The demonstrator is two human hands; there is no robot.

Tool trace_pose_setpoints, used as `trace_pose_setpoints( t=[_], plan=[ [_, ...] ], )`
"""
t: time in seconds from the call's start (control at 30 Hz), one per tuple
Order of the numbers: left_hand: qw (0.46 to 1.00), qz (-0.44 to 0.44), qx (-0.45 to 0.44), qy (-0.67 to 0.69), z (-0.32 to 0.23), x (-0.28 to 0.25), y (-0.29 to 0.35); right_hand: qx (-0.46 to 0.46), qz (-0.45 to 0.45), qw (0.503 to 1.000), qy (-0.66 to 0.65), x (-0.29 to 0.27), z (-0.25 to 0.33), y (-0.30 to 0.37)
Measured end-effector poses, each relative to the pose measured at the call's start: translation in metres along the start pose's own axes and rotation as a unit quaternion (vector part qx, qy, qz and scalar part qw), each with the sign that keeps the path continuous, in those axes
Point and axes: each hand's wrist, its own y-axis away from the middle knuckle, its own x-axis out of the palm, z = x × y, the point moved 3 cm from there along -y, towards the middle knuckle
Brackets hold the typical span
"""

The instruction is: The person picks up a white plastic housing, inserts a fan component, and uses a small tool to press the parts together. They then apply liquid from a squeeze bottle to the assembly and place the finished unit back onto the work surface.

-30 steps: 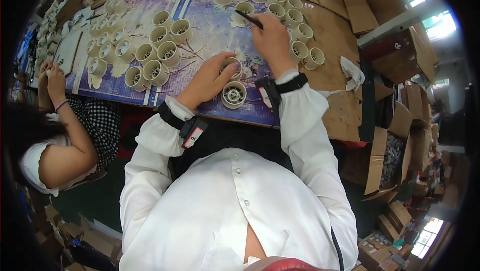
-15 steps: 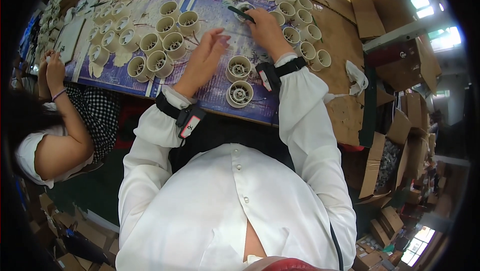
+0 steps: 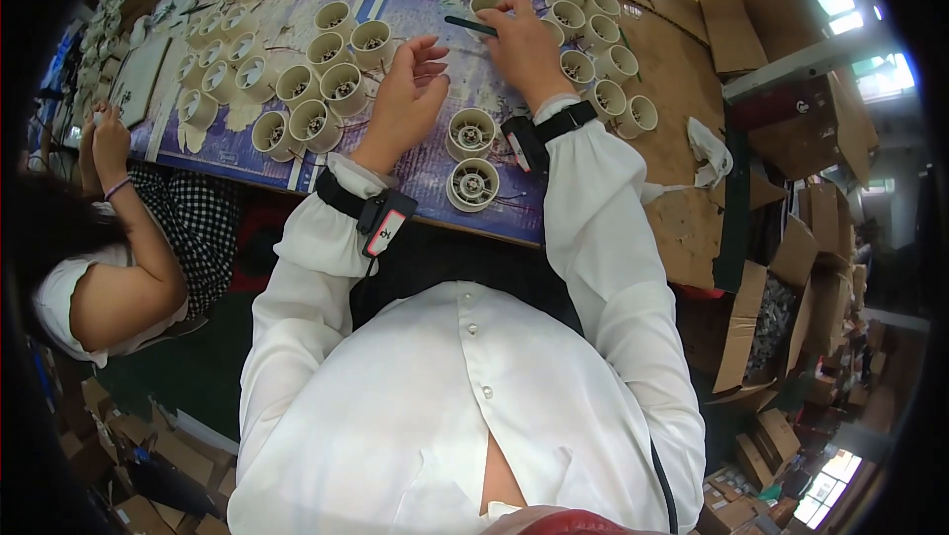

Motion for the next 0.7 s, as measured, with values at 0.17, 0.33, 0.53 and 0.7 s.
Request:
trace_pose_setpoints(
  t=[0.17, 0.33, 0.53, 0.7],
  plan=[
    [1.0, 0.006, -0.022, -0.008, 0.002, -0.012, 0.003, -0.015, 0.042, 0.999, -0.005, 0.005, -0.014, -0.005],
    [0.999, 0.02, 0.011, -0.024, -0.006, -0.012, 0.003, -0.052, 0.125, 0.982, -0.135, -0.013, -0.004, 0.015],
    [0.979, 0.074, 0.096, -0.166, -0.009, -0.004, -0.003, 0.069, 0.074, 0.963, -0.249, -0.052, 0.005, 0.05],
    [0.981, 0.109, 0.076, -0.14, 0.001, 0.004, -0.018, 0.085, 0.033, 0.974, -0.209, -0.047, -0.004, 0.062]
  ],
)
